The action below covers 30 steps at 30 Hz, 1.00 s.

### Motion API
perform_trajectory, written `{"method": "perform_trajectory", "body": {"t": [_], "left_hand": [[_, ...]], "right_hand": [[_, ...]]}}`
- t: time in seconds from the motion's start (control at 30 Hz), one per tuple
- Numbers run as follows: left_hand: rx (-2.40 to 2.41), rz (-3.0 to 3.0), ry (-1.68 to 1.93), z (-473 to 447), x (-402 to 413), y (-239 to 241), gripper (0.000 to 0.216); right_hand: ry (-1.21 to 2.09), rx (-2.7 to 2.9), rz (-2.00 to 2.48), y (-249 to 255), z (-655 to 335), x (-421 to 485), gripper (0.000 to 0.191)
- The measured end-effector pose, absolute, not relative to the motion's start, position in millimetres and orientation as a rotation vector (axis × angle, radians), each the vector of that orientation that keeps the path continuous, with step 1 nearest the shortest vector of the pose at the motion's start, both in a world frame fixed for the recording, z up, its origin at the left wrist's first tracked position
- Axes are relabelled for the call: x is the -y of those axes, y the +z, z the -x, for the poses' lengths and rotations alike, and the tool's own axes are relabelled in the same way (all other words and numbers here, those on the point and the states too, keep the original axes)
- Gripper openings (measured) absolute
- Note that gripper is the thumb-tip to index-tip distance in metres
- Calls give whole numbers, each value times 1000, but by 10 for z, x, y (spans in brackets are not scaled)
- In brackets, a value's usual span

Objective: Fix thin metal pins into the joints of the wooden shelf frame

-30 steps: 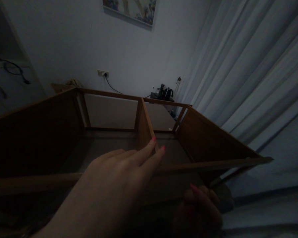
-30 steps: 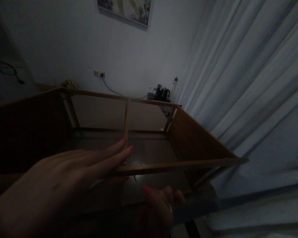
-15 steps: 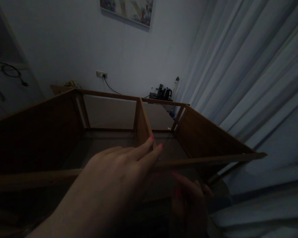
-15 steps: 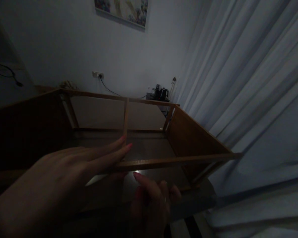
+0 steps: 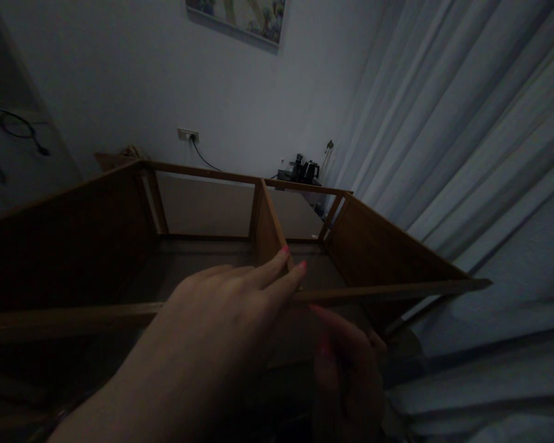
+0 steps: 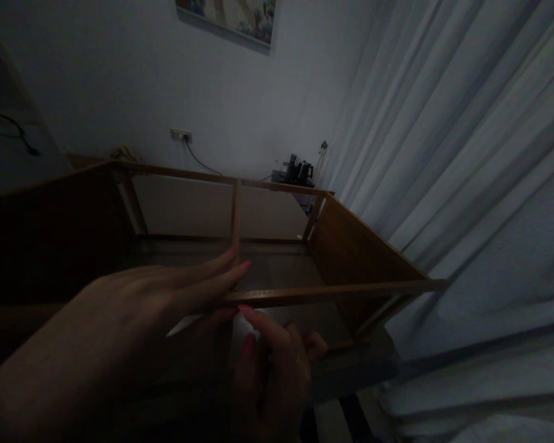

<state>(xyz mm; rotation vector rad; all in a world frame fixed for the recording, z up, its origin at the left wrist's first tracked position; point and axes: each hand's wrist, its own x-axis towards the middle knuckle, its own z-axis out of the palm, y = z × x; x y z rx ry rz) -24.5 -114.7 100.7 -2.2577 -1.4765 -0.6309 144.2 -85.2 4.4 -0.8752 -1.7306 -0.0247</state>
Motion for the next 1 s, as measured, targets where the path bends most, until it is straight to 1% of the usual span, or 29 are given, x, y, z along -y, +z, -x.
{"method": "perform_trajectory", "body": {"t": [0.07,0.2,0.27,0.37,0.47,0.57,0.63,0.67,0.8,0.93,1.0], "left_hand": [[1484,2265,-633,250,1149,1014,49],[1501,2277,-630,249,1144,1028,39],[1512,2280,-640,243,1143,1025,37],[1534,2277,-637,237,1145,1010,36],[1551,2261,-619,237,1148,990,37],[1557,2258,-596,239,1151,978,38],[1564,2259,-584,237,1159,977,39],[1565,2255,-585,235,1165,978,40],[1565,2248,-576,222,1193,992,40],[1608,2236,-559,219,1198,993,40],[1627,2227,-545,223,1194,987,41]], "right_hand": [[-39,1649,842,35,-1440,821,26],[17,1299,622,6,-1370,766,55],[43,1231,562,-30,-1350,751,60],[56,1282,558,-157,-1412,714,55],[120,1313,673,-395,-1621,617,47],[300,1288,832,-697,-1924,496,48],[454,1285,944,-890,-2107,456,54],[496,1279,975,-974,-2178,457,54],[589,1103,955,-1171,-2340,591,38],[854,883,1021,-1142,-2406,776,25],[909,811,1014,-1101,-2393,818,20]]}}
